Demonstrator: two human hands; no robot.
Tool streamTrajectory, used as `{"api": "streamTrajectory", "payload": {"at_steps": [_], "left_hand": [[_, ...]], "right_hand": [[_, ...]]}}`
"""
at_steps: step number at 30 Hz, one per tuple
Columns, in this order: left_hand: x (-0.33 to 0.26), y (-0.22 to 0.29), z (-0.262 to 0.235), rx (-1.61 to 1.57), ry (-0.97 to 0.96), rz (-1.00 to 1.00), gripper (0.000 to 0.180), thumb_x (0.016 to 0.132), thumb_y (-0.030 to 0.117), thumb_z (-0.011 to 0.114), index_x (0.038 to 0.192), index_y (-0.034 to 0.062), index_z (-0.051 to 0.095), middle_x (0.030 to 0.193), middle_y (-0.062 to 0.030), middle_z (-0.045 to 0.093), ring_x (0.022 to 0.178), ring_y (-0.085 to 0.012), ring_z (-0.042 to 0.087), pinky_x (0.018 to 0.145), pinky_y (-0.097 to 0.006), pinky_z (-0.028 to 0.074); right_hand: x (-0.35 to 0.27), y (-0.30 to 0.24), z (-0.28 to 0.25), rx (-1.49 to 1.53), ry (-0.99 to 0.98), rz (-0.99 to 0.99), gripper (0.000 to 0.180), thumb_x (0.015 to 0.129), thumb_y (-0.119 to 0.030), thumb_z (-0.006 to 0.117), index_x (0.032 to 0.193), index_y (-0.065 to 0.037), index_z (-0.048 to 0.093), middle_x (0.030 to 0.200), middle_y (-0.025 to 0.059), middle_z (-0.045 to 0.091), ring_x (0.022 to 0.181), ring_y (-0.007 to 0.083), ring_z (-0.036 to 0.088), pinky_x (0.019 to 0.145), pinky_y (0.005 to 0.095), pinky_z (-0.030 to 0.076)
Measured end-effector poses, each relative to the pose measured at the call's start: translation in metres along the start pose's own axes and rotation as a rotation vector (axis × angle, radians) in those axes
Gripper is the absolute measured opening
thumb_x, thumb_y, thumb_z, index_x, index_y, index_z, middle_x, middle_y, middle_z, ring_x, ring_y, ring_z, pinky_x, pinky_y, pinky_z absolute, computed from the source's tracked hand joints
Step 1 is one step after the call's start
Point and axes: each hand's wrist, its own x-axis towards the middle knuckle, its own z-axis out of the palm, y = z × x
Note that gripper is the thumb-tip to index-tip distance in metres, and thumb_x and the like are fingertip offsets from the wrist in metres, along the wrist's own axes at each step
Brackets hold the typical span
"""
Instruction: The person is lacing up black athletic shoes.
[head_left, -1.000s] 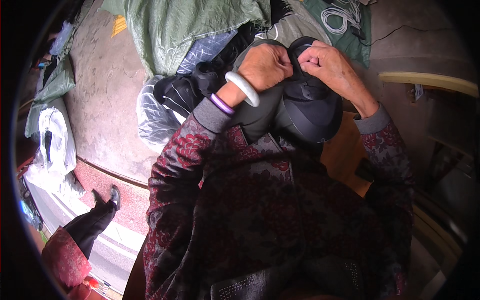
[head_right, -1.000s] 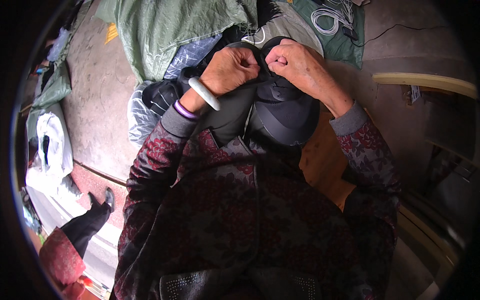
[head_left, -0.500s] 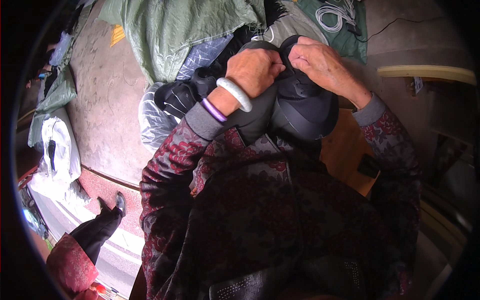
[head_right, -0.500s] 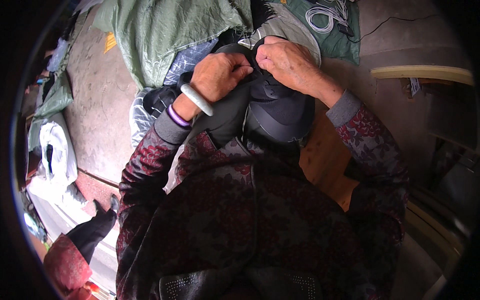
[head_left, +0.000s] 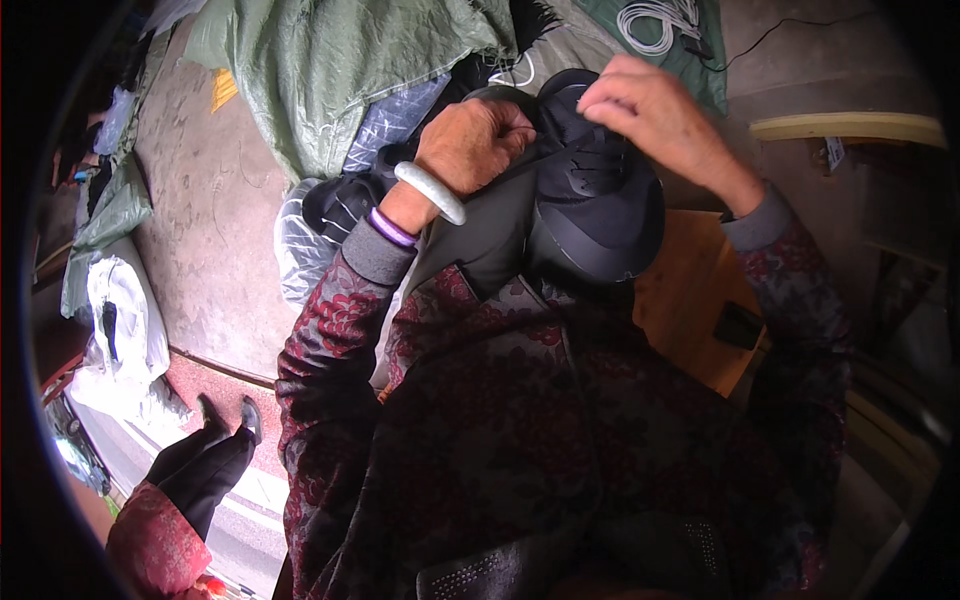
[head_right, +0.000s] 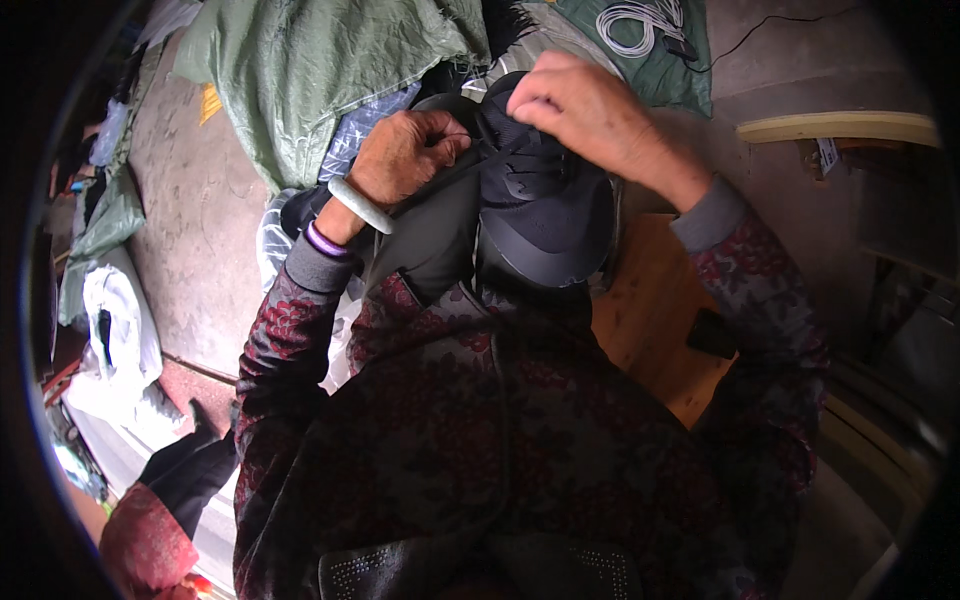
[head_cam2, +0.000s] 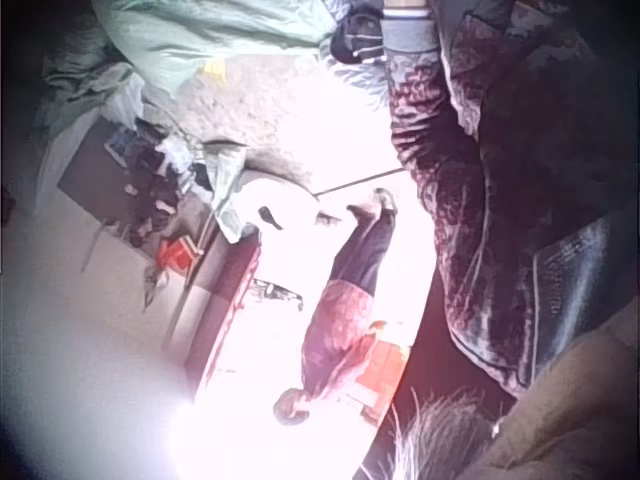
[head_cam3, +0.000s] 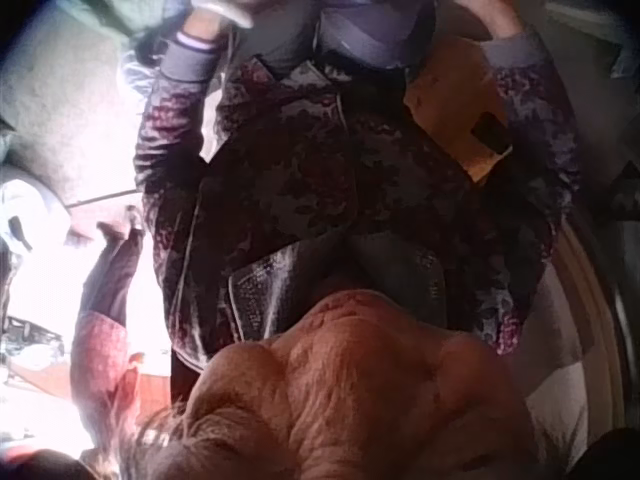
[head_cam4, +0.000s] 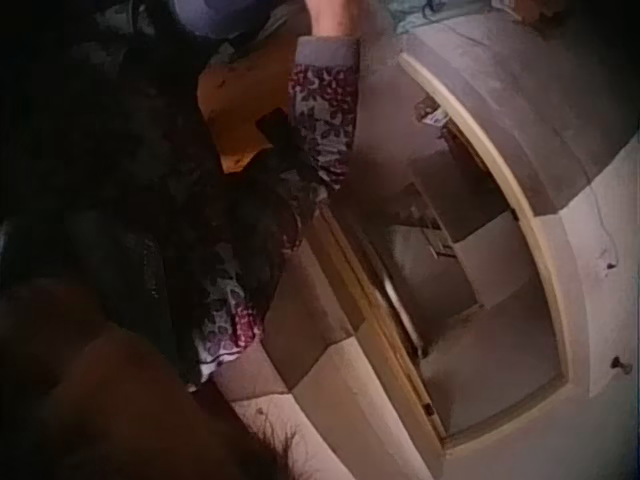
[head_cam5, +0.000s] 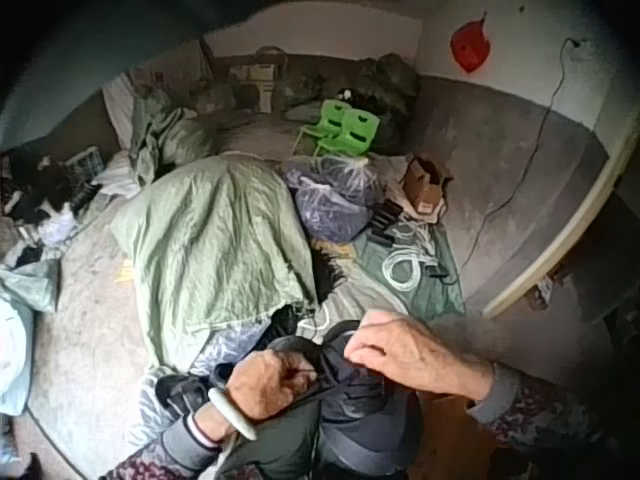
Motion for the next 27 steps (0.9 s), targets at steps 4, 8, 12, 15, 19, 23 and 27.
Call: {"api": "streamTrajectory", "payload": {"at_steps": [4, 8, 12, 15, 19, 23, 27], "left_hand": [[-0.002, -0.001, -0.001, -0.061, -0.025, -0.017, 0.018, 0.089, 0.022, 0.068, 0.095, 0.0051, 0.071, 0.078, -0.0133, 0.069, 0.072, -0.0236, 0.068, 0.068, -0.035, 0.051], [0.001, 0.004, 0.001, -0.034, -0.015, -0.048, 0.018, 0.089, 0.023, 0.068, 0.094, 0.0067, 0.072, 0.079, -0.0126, 0.069, 0.072, -0.0248, 0.068, 0.068, -0.035, 0.051], [0.002, 0.006, 0.004, 0.021, 0.008, -0.03, 0.017, 0.087, 0.024, 0.069, 0.093, 0.0092, 0.072, 0.079, -0.0112, 0.069, 0.072, -0.0267, 0.067, 0.068, -0.036, 0.051], [0.003, 0.006, 0.006, 0.041, 0.008, -0.024, 0.017, 0.087, 0.024, 0.069, 0.093, 0.0094, 0.072, 0.079, -0.0112, 0.069, 0.072, -0.0268, 0.068, 0.068, -0.036, 0.052], [0.0, 0.001, 0.004, -0.061, 0.006, -0.018, 0.016, 0.086, 0.021, 0.07, 0.095, 0.008, 0.073, 0.082, -0.0117, 0.071, 0.075, -0.0244, 0.069, 0.071, -0.035, 0.053], [-0.003, -0.003, -0.004, -0.076, -0.007, -0.018, 0.015, 0.087, 0.015, 0.07, 0.099, 0.0063, 0.074, 0.085, -0.0113, 0.072, 0.078, -0.0219, 0.07, 0.072, -0.033, 0.053], [0.001, -0.005, -0.008, -0.04, -0.037, 0.035, 0.017, 0.087, 0.014, 0.069, 0.101, 0.0061, 0.073, 0.085, -0.0115, 0.072, 0.077, -0.0214, 0.07, 0.072, -0.033, 0.053]], "right_hand": [[0.004, -0.011, 0.025, -0.045, -0.049, 0.021, 0.015, 0.089, -0.017, 0.062, 0.091, -0.003, 0.068, 0.091, 0.0099, 0.06, 0.087, 0.0303, 0.063, 0.076, 0.0415, 0.05], [0.009, -0.006, 0.024, -0.058, -0.106, 0.002, 0.013, 0.089, -0.016, 0.061, 0.091, -0.004, 0.066, 0.091, 0.0106, 0.059, 0.085, 0.0317, 0.063, 0.075, 0.0438, 0.048], [0.014, -0.011, 0.028, -0.095, -0.146, 0.026, 0.012, 0.089, -0.015, 0.06, 0.088, -0.004, 0.064, 0.091, 0.0114, 0.057, 0.084, 0.0329, 0.061, 0.074, 0.0448, 0.047], [0.018, -0.008, 0.032, -0.091, -0.163, 0.029, 0.01, 0.087, -0.013, 0.06, 0.085, -0.004, 0.062, 0.09, 0.0117, 0.056, 0.085, 0.0335, 0.061, 0.074, 0.0449, 0.047], [0.02, -0.002, 0.03, -0.093, -0.196, -0.019, 0.007, 0.084, -0.012, 0.061, 0.082, -0.006, 0.059, 0.087, 0.0115, 0.054, 0.083, 0.0333, 0.06, 0.073, 0.0443, 0.047], [0.017, 0.0, -0.003, -0.194, -0.069, -0.112, 0.009, 0.086, -0.015, 0.058, 0.081, -0.007, 0.057, 0.084, 0.0102, 0.053, 0.078, 0.0333, 0.06, 0.068, 0.0419, 0.047], [0.0, 0.089, -0.084, -0.188, 0.12, -0.17, 0.023, 0.091, -0.025, 0.055, 0.087, -0.002, 0.057, 0.083, 0.0092, 0.052, 0.081, 0.0225, 0.053, 0.075, 0.0352, 0.043]]}}
